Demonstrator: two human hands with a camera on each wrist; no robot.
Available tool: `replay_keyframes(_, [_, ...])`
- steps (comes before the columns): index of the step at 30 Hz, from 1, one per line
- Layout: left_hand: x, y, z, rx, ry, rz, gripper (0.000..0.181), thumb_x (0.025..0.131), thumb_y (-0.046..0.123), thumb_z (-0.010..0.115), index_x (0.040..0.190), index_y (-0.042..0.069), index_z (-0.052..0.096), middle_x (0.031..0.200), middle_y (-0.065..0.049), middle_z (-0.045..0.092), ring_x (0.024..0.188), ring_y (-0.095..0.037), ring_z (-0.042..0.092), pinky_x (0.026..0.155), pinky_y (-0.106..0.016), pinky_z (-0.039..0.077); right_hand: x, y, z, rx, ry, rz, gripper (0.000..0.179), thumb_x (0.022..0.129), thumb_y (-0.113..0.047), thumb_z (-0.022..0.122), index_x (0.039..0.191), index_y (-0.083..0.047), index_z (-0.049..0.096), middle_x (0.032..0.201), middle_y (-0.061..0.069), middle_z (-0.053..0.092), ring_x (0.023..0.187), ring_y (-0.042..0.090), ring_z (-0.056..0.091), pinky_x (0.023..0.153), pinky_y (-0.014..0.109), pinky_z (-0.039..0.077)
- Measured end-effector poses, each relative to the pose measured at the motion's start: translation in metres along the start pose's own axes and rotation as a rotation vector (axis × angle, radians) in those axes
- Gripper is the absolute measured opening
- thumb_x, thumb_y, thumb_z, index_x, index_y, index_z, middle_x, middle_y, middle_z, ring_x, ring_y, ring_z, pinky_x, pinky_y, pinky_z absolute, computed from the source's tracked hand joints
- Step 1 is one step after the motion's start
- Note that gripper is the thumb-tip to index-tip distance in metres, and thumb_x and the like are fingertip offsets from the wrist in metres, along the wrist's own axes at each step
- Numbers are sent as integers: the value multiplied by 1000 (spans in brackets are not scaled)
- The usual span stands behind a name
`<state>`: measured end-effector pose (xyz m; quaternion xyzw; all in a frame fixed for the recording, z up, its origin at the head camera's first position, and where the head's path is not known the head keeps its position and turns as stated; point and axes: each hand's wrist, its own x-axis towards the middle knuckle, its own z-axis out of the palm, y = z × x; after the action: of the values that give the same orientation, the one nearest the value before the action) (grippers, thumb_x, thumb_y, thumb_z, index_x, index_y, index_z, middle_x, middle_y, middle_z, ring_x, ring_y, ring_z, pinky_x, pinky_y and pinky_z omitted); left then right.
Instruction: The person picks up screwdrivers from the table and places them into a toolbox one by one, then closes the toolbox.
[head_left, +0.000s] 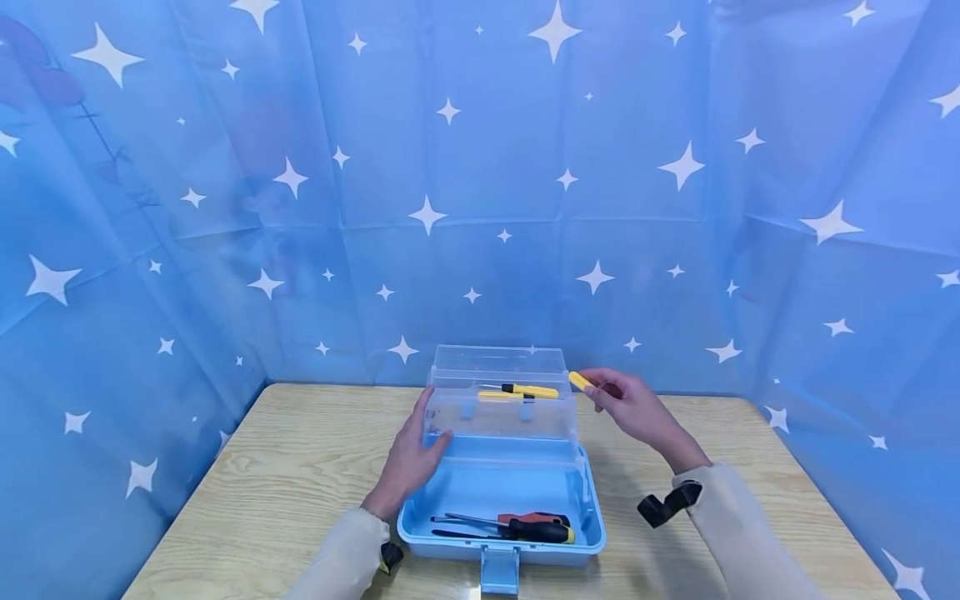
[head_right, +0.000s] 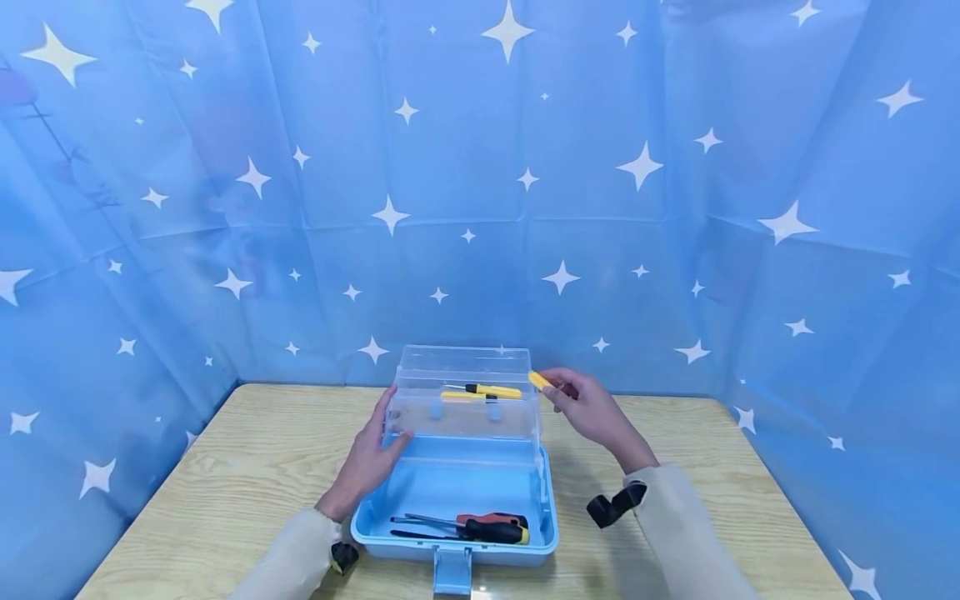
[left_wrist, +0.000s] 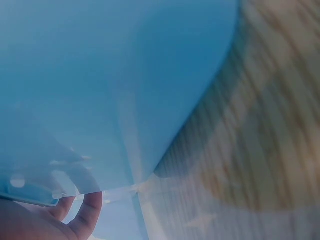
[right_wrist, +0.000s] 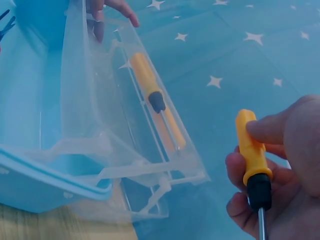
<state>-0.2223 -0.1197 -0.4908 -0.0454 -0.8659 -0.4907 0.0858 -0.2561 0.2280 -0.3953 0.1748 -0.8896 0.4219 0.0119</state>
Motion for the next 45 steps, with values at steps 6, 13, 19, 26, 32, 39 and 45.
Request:
replay_keyframes(6, [0, 1, 0, 5, -1, -7, 77, 98, 28, 61, 158, 39, 14, 161, -2, 32, 145, -34, 35, 110, -64, 34, 8, -5, 1, -1, -18, -32, 34, 102, -24, 56, 132, -8, 61, 95, 8, 64, 79, 22, 56, 57, 29, 47])
replay_keyframes(13, [0, 1, -1, 8, 3, -5, 76, 98, 28, 62, 158, 38, 15, 161, -2, 31, 145, -34, 35, 109, -65, 34, 19, -12, 6, -11, -51, -44, 33, 102, -24, 56, 132, -12, 62, 100, 15, 65, 79, 21, 57, 60, 31, 50])
replay_keyframes(19, [-1, 1, -1, 5, -1, -4, 76, 98, 28, 62, 158, 38, 16, 161, -2, 31, 144, -34, 36, 109, -65, 34, 27, -21, 12, -14, -86, -60, 32, 102, -22, 56, 132, -12, 62, 100, 17, 64, 76, 24, 54, 58, 29, 47])
replay_keyframes(26, [-1, 2, -1, 19, 0, -12, 76, 98, 28, 62, 158, 38, 15, 161, -2, 31, 144, -34, 36, 109, -65, 34, 37, -28, 16, 13, -124, -91, 33, 102, -22, 55, 133, -13, 62, 95, 16, 63, 74, 31, 53, 56, 30, 44])
replay_keyframes(32, [-1, 2, -1, 21, 2, -14, 76, 98, 29, 62, 158, 39, 15, 161, -2, 32, 142, -34, 40, 108, -64, 37, 47, -35, 23, 8, -143, -114, 34, 103, -23, 54, 135, -13, 61, 100, 16, 64, 80, 38, 56, 60, 33, 48])
replay_keyframes(39, [0, 0, -1, 21, 9, 4, 76, 98, 28, 61, 158, 38, 16, 160, -2, 32, 143, -33, 38, 108, -64, 36, 56, -43, 34, -12, -154, -166, 30, 102, -20, 55, 130, -12, 65, 111, 11, 65, 82, 32, 57, 62, 33, 50])
replay_keyframes(45, [1, 0, -1, 15, 7, 4, 76, 98, 27, 61, 158, 38, 16, 161, -1, 31, 143, -33, 37, 108, -64, 36, 64, -47, 44, -28, -174, -172, 29, 102, -19, 56, 129, -14, 66, 118, 6, 66, 87, 26, 60, 68, 32, 54])
